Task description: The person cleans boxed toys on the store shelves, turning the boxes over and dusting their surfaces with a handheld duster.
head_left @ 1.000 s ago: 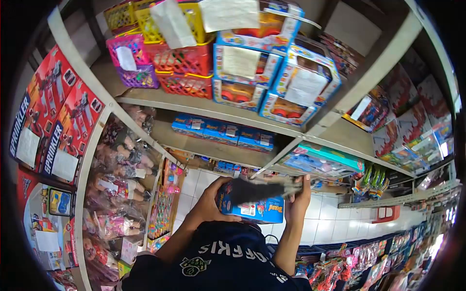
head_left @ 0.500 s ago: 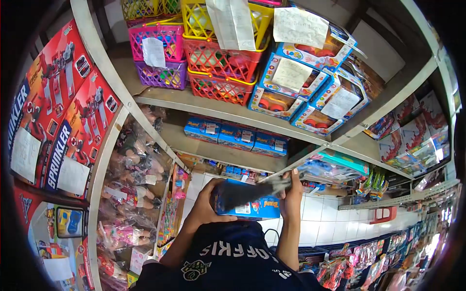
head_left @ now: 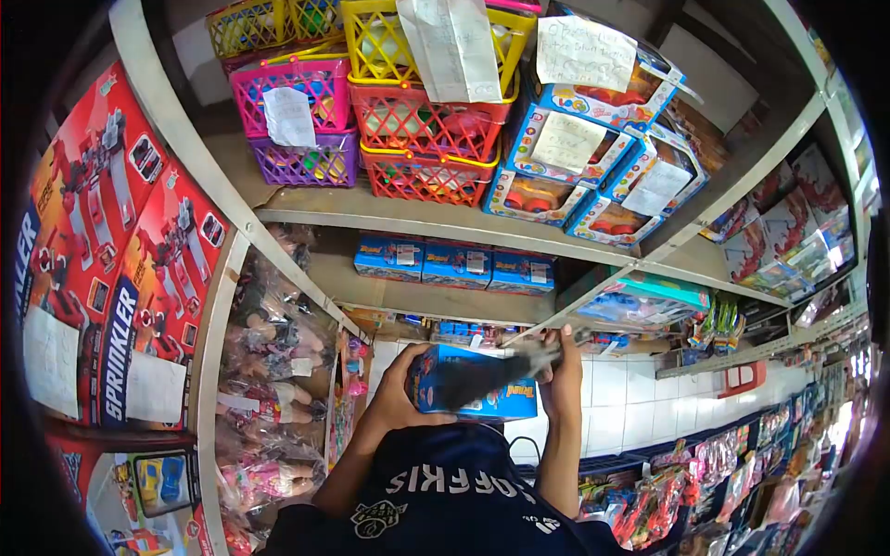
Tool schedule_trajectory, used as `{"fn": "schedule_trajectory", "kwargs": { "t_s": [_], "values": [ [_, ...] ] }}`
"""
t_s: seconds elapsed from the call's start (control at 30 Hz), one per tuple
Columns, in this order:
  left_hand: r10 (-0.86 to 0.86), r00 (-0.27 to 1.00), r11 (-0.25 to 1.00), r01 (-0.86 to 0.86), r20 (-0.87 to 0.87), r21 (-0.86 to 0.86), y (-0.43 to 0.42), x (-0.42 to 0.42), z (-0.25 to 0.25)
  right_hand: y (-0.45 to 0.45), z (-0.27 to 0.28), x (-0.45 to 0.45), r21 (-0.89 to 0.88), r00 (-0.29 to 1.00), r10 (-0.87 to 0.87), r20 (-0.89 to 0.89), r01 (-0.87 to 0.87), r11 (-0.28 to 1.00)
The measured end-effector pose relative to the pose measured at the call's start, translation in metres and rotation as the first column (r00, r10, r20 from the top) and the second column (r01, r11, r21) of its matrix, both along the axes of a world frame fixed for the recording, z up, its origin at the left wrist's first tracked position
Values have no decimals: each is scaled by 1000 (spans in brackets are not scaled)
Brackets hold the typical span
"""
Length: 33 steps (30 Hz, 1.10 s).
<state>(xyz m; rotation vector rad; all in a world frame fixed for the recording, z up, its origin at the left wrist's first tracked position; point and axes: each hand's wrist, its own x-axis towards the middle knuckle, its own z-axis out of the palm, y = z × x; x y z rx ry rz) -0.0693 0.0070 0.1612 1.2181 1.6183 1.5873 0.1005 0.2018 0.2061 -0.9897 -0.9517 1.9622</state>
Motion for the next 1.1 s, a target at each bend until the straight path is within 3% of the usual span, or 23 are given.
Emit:
{"fn": "schedule_trajectory", "kwargs": {
  "t_s": [0.07, 0.13, 0.17, 0.27, 0.33, 0.37, 0.43, 0.5, 0.57, 0.63, 0.7, 0.73, 0.8, 0.93, 1.03, 1.07, 1.1],
  "values": [
    [-44, 998, 999, 43, 42, 22, 0, 1, 2, 3, -10, 11, -9, 999, 16, -47, -16, 1000],
    [-20, 994, 999, 15, 108, 47, -4, 1, -7, 2, -8, 18, -33, 975, 213, 57, -212, 977],
    [-26, 996, 998, 21, 83, 59, -5, -1, -10, 0, -7, 16, -3, 971, 232, 59, -232, 973],
    [-37, 991, 999, 34, 125, 27, -9, 0, -1, -6, -6, -1, -80, 999, -7, 54, 11, 997],
    [-29, 986, 999, 21, 163, 48, -11, -1, -4, -2, -14, -1, -31, 990, 135, 39, -133, 991],
    [-24, 986, 998, 15, 165, 55, -13, -2, -4, 0, -13, 3, -32, 959, 284, 18, -284, 958],
    [-43, 965, 998, 28, 258, 60, -17, -3, -5, -7, -1, -7, 16, 938, 329, 110, -332, 943],
    [15, 994, 1000, -15, 107, 4, -22, -6, 1, -10, -8, -16, 3, 970, 231, 79, -232, 973],
    [33, 982, 999, -26, 188, -37, -24, -5, 3, -9, -12, -19, -22, 982, 180, 62, -179, 984],
    [79, 994, 997, -81, 79, 20, -27, -9, -4, -7, -11, -17, -33, 965, 254, 65, -252, 967],
    [82, 986, 996, -85, 148, 17, -30, -10, -15, -11, -4, -15, -23, 959, 260, 112, -259, 966],
    [89, 980, 995, -94, 176, 19, -31, -10, -17, -10, -19, -19, -31, 989, 110, 98, -107, 994],
    [68, 976, 998, -63, 207, -28, -34, -12, -23, -2, -21, -14, -53, 985, 165, 40, -163, 985],
    [72, 966, 995, -85, 249, 43, -30, -10, -27, 1, -3, -8, -46, 920, 330, 212, -328, 944],
    [52, 976, 997, -62, 213, 43, -35, -17, -32, 19, -29, 9, 62, 968, 91, 233, -109, 992],
    [47, 921, 992, -88, 388, 89, -35, -12, -33, 27, -33, 19, 30, 977, 78, 201, -85, 996],
    [75, 914, 990, -116, 398, 78, -39, -11, -39, 35, -37, 29, -42, 972, 124, 199, -118, 992]
  ]
}}
